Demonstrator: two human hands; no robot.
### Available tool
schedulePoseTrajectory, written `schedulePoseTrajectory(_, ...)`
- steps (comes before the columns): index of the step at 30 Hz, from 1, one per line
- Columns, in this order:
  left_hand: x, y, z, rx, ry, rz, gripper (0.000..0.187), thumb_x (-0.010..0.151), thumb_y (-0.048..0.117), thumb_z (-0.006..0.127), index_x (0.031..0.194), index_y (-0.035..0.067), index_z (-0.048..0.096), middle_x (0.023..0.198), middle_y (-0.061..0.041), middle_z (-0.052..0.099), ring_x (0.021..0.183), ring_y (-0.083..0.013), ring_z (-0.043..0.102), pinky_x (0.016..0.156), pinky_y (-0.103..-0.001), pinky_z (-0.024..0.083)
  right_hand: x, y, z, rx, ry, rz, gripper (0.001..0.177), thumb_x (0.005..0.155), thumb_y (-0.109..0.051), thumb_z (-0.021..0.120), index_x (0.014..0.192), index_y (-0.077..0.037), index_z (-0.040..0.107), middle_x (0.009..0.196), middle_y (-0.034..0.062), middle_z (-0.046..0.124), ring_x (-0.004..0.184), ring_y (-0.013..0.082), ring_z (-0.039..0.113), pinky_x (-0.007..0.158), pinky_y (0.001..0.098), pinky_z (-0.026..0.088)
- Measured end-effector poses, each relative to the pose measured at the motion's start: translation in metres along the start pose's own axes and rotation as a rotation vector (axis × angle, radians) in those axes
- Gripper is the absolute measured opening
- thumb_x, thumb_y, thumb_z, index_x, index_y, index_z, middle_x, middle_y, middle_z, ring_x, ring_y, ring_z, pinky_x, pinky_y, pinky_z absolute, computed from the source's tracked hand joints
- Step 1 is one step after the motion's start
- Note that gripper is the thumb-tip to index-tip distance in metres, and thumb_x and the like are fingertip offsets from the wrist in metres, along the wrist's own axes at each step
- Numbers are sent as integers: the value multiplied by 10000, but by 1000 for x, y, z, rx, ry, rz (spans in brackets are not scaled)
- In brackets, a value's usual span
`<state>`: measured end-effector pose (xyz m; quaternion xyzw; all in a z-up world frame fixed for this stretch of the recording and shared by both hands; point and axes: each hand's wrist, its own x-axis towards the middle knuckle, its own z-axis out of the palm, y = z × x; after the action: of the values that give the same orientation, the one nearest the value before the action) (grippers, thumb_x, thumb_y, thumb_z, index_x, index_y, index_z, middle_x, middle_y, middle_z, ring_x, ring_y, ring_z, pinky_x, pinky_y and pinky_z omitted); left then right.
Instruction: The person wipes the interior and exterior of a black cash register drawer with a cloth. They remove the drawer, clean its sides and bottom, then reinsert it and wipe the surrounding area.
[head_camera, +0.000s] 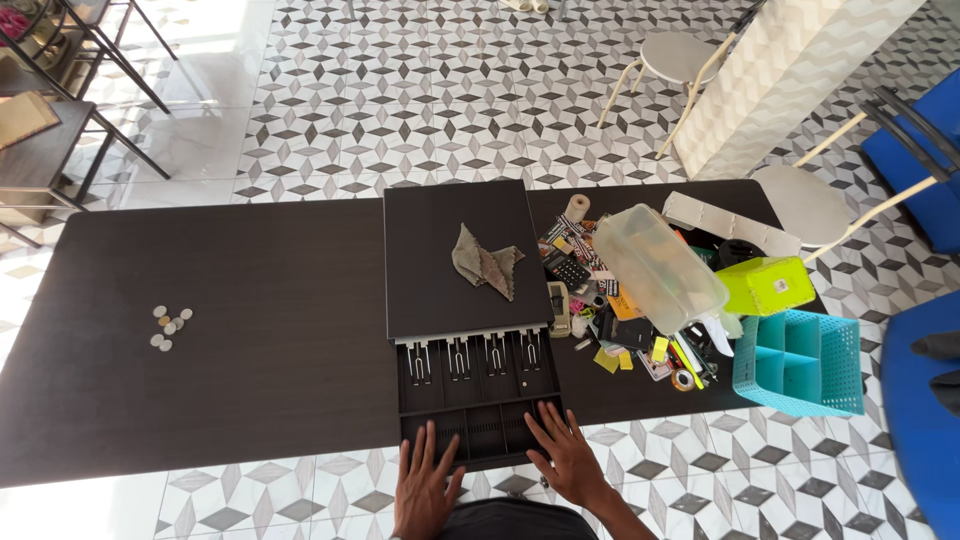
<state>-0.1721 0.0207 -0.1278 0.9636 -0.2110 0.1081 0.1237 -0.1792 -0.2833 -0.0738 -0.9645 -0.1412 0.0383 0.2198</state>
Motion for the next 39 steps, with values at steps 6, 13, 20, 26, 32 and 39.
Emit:
schedulePoseTrajectory(6, -4, -20, -23, -220, -581, 4, 704, 999, 487, 538, 1611, 172, 394, 1594, -246, 314, 1472, -451, 292, 1171, -539, 207, 8, 1, -29, 277, -255, 163, 519, 1028, -360, 516, 1523, -219, 444, 1515, 94, 550, 1491, 274, 378, 1251, 509, 153)
schedulePoseTrajectory(13, 55, 31, -94, -362, -652, -447, 448, 1036, 503, 509, 1347, 201, 620, 1267, -51, 699, 1223, -223, 636, 1176, -380, 427, 22, -4, -77, 304, -578, 408, 539, 1031, -405, 542, 1538, -224, 521, 1210, 240, 774, 1154, 358, 721, 1285, 330, 366)
schedulePoseTrajectory(20, 110, 62, -103, -372, -35, -26, 628, 986, 403, 658, 1530, 154, 468, 1594, -203, 368, 1479, -400, 272, 1142, -551, 252, 44, -6, -113, 1207, 16, 154, 743, 982, -434, 471, 1619, -189, 177, 1700, 91, 244, 1572, 244, 204, 1228, 458, 203)
schedulePoseTrajectory(26, 130, 43, -60, -364, -1, -6, 570, 974, 356, 621, 1496, 160, 504, 1622, -223, 313, 1506, -379, 274, 1178, -522, 275, 70, -32, -73, 428, 17, 15, 701, 1002, -431, 566, 1598, -171, 304, 1696, 140, 211, 1583, 313, 154, 1258, 513, 142)
schedulePoseTrajectory(32, 170, -9, -33, -247, 26, 66, 472, 981, 311, 588, 1432, 177, 565, 1605, -192, 352, 1491, -351, 308, 1178, -526, 296, 49, -21, -22, 60, -201, 44, 670, 1009, -391, 584, 1587, -164, 334, 1673, 163, 106, 1545, 378, 44, 1224, 550, 94)
schedulePoseTrajectory(39, 290, -54, -20, -173, -90, 199, 424, 981, 332, 601, 1378, 181, 604, 1577, -157, 419, 1494, -349, 369, 1203, -530, 333, 28, -8, 0, 287, -22, 134, 452, 986, -281, 644, 1410, -130, 605, 1675, 109, 255, 1560, 317, 147, 1237, 490, 193)
